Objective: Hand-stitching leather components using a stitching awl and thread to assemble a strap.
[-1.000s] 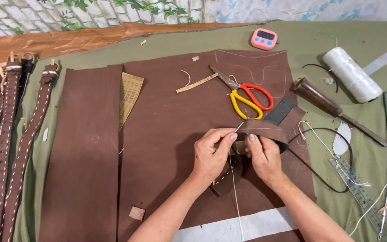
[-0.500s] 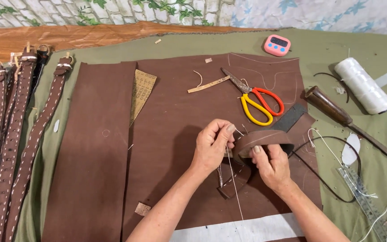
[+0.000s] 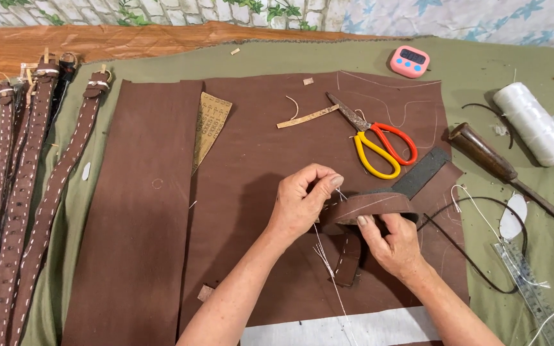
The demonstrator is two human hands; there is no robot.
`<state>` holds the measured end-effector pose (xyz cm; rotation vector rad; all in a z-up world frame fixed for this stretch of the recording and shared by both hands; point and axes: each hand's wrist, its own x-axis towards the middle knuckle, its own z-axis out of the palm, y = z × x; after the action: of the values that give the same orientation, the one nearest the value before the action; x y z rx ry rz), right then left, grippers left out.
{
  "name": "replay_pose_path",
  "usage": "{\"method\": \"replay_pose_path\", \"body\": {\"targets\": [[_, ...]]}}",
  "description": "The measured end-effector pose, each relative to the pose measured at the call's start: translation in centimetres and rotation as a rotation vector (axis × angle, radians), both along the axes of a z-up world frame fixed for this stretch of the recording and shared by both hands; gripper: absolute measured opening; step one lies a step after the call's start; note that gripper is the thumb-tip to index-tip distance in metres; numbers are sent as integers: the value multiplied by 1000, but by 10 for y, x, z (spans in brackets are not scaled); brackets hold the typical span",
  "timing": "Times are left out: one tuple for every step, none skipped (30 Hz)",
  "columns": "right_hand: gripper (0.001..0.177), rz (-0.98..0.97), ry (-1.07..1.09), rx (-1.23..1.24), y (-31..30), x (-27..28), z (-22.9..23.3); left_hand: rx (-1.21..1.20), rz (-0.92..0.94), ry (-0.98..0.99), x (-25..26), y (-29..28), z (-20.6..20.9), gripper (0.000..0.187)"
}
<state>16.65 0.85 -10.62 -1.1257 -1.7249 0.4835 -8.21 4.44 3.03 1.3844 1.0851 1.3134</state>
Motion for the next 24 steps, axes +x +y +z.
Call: {"method": "replay_pose_path", "body": {"targets": [[31,0,0,0,0,-1,-1,0,0,0,0,0,3,13],[33,-6,-3,11,1,-3,-1,56,14,1,1,0,6,12],[35,-13,-6,24,2,-4,-2,114,28,1,2,0,9,11],[35,-13,-6,25,2,0,-7,115,27,2,2,0,9,11],[31,-31,-19,-1,1,3,-12,139,37,-2,2,-1,8,11],[27,-50,-32,-27,0,7,-17,163,47,-7,3,-2,8,10],[27,-52,-30,-25,0,6,-16,165,45,-5,3,-1,8,10],[24,-56,-20,-50,0,6,-16,183,57,-4,3,-1,9,10],[21,-60,-11,-76,-1,5,-15,200,68,-2,4,-1,8,10],[21,-63,-10,-77,-3,6,-17,199,65,-1,5,-2,6,10],[19,-67,1,-84,-2,7,-17,205,70,-2,5,-1,5,10],[18,-71,12,-91,-1,7,-18,211,75,-2,5,0,4,9],[18,-71,12,-92,-3,1,-5,210,76,-2,5,-1,4,9],[14,-71,35,-116,-4,-5,8,207,77,-2,4,-1,5,9],[13,-72,56,-139,-4,-11,21,205,78,-2,4,-1,5,10],[13,-71,56,-139,-4,-15,29,205,78,-2,4,-1,5,10],[11,-58,73,-150,-6,-19,38,197,79,-1,4,-2,4,10],[12,-45,89,-161,-7,-24,46,189,80,0,4,-2,3,10],[12,-45,89,-160,-8,-27,52,190,80,0,4,-2,1,10],[12,-29,127,-182,-8,-30,57,190,80,-3,5,-2,0,10],[12,-14,164,-205,-10,-32,62,189,80,-6,6,-2,-1,10],[12,-14,164,-206,-10,-31,61,188,80,-7,6,-1,-2,10],[12,-2,190,-216,-10,-30,59,178,80,-11,7,-1,-4,10],[12,10,216,-227,-10,-29,58,168,80,-16,7,-1,-5,10]]}}
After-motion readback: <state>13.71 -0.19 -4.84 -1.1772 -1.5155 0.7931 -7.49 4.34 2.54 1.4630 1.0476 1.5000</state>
